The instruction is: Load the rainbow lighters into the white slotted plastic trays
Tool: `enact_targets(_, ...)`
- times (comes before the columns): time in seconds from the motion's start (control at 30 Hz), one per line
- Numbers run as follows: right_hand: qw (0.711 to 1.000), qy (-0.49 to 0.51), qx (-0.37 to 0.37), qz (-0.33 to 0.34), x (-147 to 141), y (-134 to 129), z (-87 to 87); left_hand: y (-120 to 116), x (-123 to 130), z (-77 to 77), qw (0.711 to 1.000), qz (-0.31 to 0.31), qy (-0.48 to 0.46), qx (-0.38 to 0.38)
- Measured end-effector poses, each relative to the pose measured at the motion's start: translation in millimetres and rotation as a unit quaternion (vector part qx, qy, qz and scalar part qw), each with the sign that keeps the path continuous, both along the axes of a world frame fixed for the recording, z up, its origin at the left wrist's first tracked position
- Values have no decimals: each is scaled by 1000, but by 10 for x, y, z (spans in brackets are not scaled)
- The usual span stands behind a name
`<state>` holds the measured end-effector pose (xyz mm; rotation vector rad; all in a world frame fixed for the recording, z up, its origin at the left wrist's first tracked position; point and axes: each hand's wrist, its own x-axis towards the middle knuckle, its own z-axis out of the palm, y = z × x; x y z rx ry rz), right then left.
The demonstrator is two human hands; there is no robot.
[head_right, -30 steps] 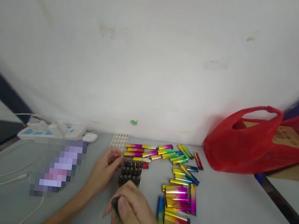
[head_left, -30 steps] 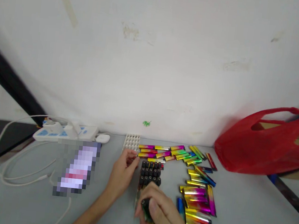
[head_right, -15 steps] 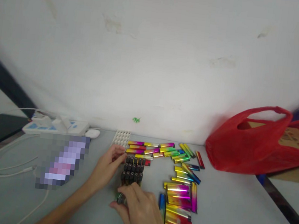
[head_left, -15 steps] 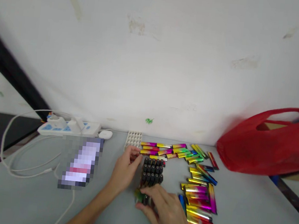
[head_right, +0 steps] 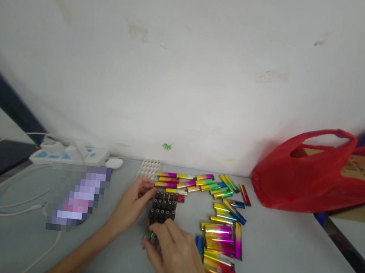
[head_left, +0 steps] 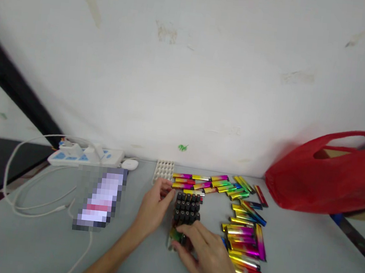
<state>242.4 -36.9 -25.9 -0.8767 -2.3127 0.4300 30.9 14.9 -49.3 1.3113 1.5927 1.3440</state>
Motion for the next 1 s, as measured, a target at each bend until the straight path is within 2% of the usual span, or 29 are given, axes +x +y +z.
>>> enact_targets(0.33, 996, 42, -78, 31, -12, -7, 6, -6, 2, -11, 1000, -14, 17, 0)
enact_targets(0.6, 999, 36, -29, 15, -71, 15, -34, -26, 11, 26, 999, -18, 37, -3)
enact_targets(0.87, 999, -6, 23, 35, -71, 23, -23, -35, 44, 74, 997, -24, 69, 6)
enact_targets(1.0, 995, 63, 76, 8, -17, -51, 44, -47, 52, 99, 995, -3, 100, 14)
